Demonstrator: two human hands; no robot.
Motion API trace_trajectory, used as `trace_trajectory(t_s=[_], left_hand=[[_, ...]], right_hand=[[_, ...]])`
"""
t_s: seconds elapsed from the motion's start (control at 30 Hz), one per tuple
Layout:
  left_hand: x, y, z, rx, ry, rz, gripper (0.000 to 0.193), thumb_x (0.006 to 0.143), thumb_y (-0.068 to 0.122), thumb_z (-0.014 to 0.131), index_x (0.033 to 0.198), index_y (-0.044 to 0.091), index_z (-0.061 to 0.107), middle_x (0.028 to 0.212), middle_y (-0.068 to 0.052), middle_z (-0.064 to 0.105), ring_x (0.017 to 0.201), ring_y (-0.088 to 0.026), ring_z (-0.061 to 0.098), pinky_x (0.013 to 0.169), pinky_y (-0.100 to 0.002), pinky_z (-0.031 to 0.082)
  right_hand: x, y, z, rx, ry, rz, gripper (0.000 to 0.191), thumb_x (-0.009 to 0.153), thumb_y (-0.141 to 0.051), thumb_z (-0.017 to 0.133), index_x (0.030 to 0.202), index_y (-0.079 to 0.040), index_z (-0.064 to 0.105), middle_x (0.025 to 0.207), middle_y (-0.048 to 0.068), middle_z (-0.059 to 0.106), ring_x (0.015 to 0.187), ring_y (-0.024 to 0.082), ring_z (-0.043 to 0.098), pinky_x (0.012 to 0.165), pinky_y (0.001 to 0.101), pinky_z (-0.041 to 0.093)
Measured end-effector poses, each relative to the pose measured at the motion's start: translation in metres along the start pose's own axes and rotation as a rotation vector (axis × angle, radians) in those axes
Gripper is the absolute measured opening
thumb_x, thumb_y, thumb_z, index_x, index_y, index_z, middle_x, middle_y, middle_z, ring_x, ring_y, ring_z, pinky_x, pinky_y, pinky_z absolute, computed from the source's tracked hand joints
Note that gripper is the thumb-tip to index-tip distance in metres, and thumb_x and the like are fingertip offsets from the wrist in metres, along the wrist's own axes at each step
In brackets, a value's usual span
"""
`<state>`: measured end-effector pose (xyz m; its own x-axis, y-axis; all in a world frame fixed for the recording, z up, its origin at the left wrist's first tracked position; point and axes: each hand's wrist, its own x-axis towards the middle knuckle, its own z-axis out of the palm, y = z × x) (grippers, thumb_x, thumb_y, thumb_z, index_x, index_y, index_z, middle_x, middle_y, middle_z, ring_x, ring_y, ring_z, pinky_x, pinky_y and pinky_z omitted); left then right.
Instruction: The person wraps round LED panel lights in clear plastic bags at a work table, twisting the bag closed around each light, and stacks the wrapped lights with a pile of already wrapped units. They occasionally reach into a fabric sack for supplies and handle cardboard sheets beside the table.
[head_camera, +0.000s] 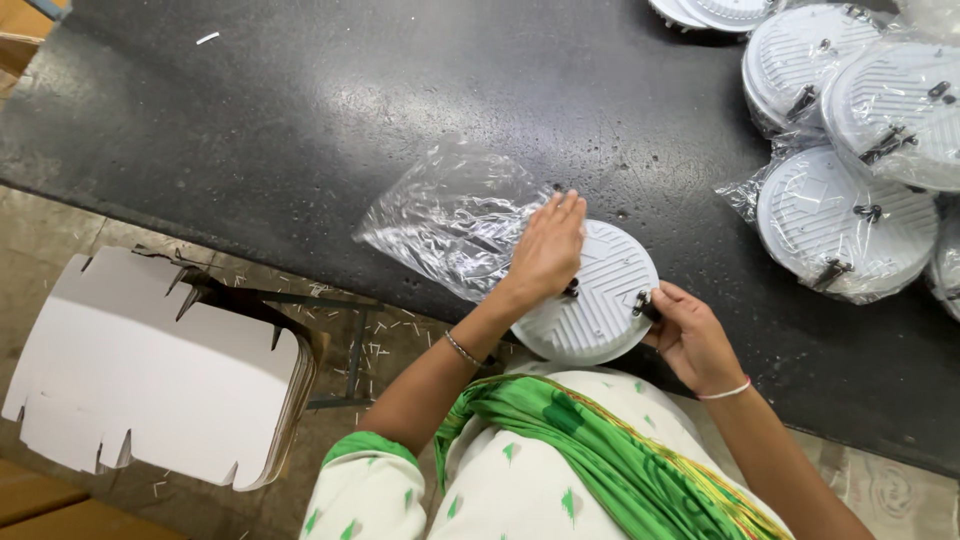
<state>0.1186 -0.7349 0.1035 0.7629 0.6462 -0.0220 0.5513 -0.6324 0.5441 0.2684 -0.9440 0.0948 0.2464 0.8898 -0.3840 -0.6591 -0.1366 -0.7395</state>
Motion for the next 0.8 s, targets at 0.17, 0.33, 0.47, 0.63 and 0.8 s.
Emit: trace_trajectory(t_s=[0.17,0.33,0.47,0.63,0.8], left_hand=[[0.002,0.009,0.005,-0.006,0.016,0.037,0.054,0.108,0.027,0.033,0.154,-0.001,0.034,0.165,-0.018,0.028,0.155,-0.031,0.021,0.126,-0.045,0.013],[0.01,0.027,0.02,-0.011,0.044,0.122,0.053,0.108,0.026,0.036,0.153,-0.001,0.037,0.164,-0.018,0.031,0.154,-0.031,0.024,0.126,-0.045,0.016],[0.013,0.036,0.029,-0.077,0.072,0.176,0.054,0.107,0.029,0.038,0.152,0.0,0.041,0.164,-0.017,0.035,0.155,-0.03,0.026,0.126,-0.046,0.018],[0.017,0.028,0.02,-0.122,0.119,0.207,0.054,0.106,0.029,0.039,0.152,0.0,0.044,0.164,-0.017,0.036,0.155,-0.03,0.028,0.127,-0.046,0.018],[0.012,0.003,-0.003,-0.142,0.152,0.163,0.054,0.108,0.031,0.038,0.153,0.002,0.044,0.164,-0.016,0.038,0.155,-0.03,0.03,0.127,-0.047,0.018]], right_hand=[[0.006,0.003,0.0,-0.016,0.057,-0.034,0.03,0.105,-0.015,0.05,0.129,0.0,0.06,0.114,0.007,0.07,0.1,0.018,0.069,0.091,0.0396,0.059],[0.01,0.005,0.02,-0.078,0.032,-0.013,0.032,0.105,-0.016,0.052,0.132,-0.001,0.059,0.115,0.006,0.07,0.099,0.017,0.069,0.087,0.0387,0.058],[0.02,-0.002,0.037,-0.114,0.003,-0.009,0.034,0.104,-0.017,0.052,0.134,-0.001,0.058,0.116,0.006,0.07,0.102,0.017,0.069,0.088,0.0367,0.058],[0.039,-0.003,0.059,-0.148,-0.037,-0.073,0.037,0.105,-0.018,0.051,0.137,-0.001,0.054,0.12,0.008,0.069,0.107,0.017,0.068,0.095,0.0362,0.057],[0.065,0.004,0.071,-0.15,-0.069,-0.083,0.039,0.107,-0.021,0.05,0.14,0.0,0.052,0.128,0.009,0.065,0.111,0.017,0.066,0.097,0.0371,0.056]])
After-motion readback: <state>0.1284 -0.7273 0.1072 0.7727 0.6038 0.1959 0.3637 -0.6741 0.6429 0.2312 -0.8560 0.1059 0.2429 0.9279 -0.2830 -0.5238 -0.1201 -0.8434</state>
